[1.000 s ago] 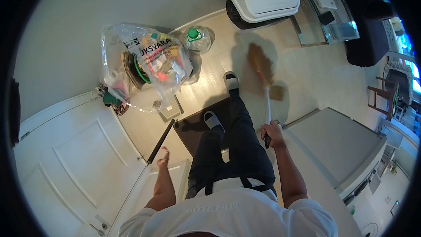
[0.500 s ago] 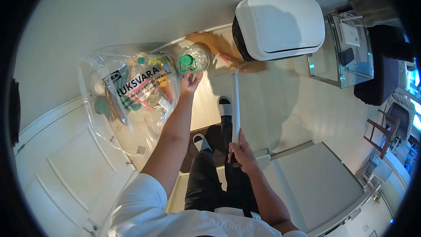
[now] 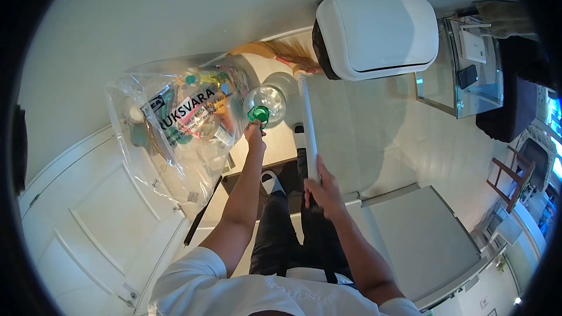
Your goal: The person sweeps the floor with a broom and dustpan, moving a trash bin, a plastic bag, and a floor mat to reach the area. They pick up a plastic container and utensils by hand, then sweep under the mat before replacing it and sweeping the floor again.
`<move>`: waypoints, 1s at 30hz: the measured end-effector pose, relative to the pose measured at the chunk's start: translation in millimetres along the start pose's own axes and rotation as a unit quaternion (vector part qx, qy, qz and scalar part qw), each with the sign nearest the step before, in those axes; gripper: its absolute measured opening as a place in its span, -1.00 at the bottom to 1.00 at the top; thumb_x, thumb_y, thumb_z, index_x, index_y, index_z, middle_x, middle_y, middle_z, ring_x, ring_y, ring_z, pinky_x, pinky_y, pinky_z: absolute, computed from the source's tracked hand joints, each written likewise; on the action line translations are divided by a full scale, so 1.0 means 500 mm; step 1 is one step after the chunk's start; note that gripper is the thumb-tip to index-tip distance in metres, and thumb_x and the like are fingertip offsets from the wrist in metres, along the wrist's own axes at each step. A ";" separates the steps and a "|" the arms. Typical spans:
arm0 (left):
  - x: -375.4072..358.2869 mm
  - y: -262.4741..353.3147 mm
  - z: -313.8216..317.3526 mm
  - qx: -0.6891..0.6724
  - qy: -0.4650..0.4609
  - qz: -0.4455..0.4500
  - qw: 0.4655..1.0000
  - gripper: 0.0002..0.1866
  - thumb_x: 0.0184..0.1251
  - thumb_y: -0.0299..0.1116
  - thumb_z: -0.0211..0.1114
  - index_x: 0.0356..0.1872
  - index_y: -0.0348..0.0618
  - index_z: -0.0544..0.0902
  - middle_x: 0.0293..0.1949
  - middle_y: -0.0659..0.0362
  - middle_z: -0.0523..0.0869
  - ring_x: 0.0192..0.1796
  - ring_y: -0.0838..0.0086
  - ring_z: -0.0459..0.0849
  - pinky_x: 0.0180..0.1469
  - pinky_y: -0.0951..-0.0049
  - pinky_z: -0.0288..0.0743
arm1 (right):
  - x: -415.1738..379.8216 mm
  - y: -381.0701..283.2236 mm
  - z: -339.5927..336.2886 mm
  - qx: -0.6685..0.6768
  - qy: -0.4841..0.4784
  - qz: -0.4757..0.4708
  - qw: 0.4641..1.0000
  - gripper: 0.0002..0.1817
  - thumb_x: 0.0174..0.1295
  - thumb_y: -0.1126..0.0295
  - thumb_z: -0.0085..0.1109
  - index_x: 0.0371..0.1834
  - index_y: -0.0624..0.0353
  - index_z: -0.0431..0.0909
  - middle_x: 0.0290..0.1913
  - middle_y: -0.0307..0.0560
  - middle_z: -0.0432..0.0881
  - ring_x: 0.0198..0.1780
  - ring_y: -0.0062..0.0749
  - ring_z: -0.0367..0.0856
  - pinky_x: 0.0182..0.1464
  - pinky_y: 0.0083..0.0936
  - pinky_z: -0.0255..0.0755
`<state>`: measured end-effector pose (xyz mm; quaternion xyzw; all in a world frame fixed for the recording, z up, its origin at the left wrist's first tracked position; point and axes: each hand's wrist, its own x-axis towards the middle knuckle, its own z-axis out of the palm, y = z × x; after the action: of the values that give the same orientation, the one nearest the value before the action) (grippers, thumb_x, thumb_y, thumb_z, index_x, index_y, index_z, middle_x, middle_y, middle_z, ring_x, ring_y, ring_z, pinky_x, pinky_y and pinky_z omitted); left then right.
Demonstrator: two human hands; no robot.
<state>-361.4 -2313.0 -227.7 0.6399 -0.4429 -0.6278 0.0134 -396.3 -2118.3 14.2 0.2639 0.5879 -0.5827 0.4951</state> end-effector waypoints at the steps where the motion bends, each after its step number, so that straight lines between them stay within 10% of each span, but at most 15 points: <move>1: -0.010 0.007 -0.004 0.002 0.002 -0.001 1.000 -0.81 0.13 -0.33 0.08 -0.60 -0.16 0.45 -0.64 0.24 0.46 -0.68 0.58 0.33 -0.61 0.58 0.24 | 0.031 0.023 -0.002 -0.033 0.006 0.030 0.999 -0.28 0.05 0.53 -0.13 0.31 0.05 -0.18 -0.59 -0.14 0.39 -0.65 -0.56 0.41 -0.68 -0.58 0.35; 6: -0.047 0.037 -0.014 0.050 0.000 -0.045 0.998 -0.75 0.08 -0.24 0.14 -0.67 -0.14 0.46 -0.71 0.27 0.42 -0.69 0.62 0.33 -0.66 0.60 0.18 | -0.027 0.155 -0.066 -0.302 0.033 0.101 0.947 -0.28 0.03 0.51 -0.14 0.30 0.00 -0.17 -0.63 0.01 0.48 -0.75 -0.40 0.44 -0.66 -0.43 0.38; 8: -0.059 0.046 -0.011 0.054 -0.035 -0.062 0.996 -0.75 0.08 -0.24 0.15 -0.69 -0.11 0.43 -0.73 0.29 0.40 -0.72 0.64 0.32 -0.71 0.63 0.16 | -0.091 0.212 -0.119 -0.405 0.061 -0.024 0.912 -0.28 0.02 0.51 -0.13 0.30 -0.01 -0.17 -0.64 0.01 0.47 -0.74 -0.38 0.45 -0.68 -0.41 0.37; 13: -0.049 0.076 0.023 -0.044 -0.047 -0.053 0.997 -0.76 0.16 -0.27 0.10 -0.66 -0.07 0.38 -0.74 0.32 0.37 -0.74 0.65 0.31 -0.74 0.65 0.17 | -0.247 0.091 -0.185 -0.222 0.073 0.223 0.947 -0.30 0.03 0.49 -0.07 0.30 -0.03 -0.07 -0.65 -0.12 0.44 -0.73 -0.57 0.40 -0.73 -0.60 0.30; 19: 0.002 0.069 0.038 -0.005 -0.041 -0.032 0.999 -0.69 0.21 -0.15 0.08 -0.66 -0.05 0.37 -0.74 0.33 0.35 -0.71 0.63 0.33 -0.72 0.62 0.21 | -0.337 0.127 -0.229 -0.120 0.170 0.049 0.977 -0.33 0.04 0.46 -0.08 0.29 0.02 -0.03 -0.67 -0.21 0.39 -0.74 -0.60 0.36 -0.73 -0.63 0.27; 30: 0.176 0.201 0.207 -0.064 -0.167 0.014 0.984 -0.72 0.24 -0.20 0.04 -0.62 -0.09 0.38 -0.73 0.26 0.36 -0.67 0.56 0.38 -0.56 0.49 0.42 | -0.193 0.180 -0.161 -0.079 0.154 0.127 0.977 -0.33 0.10 0.45 -0.13 0.31 0.00 -0.14 -0.71 -0.23 0.33 -0.77 -0.60 0.33 -0.75 -0.59 0.31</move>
<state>-516.9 -2369.9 -261.7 0.5176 -0.4068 -0.7527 -0.0108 -302.7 -2000.0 48.5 0.3830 0.6628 -0.4193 0.4881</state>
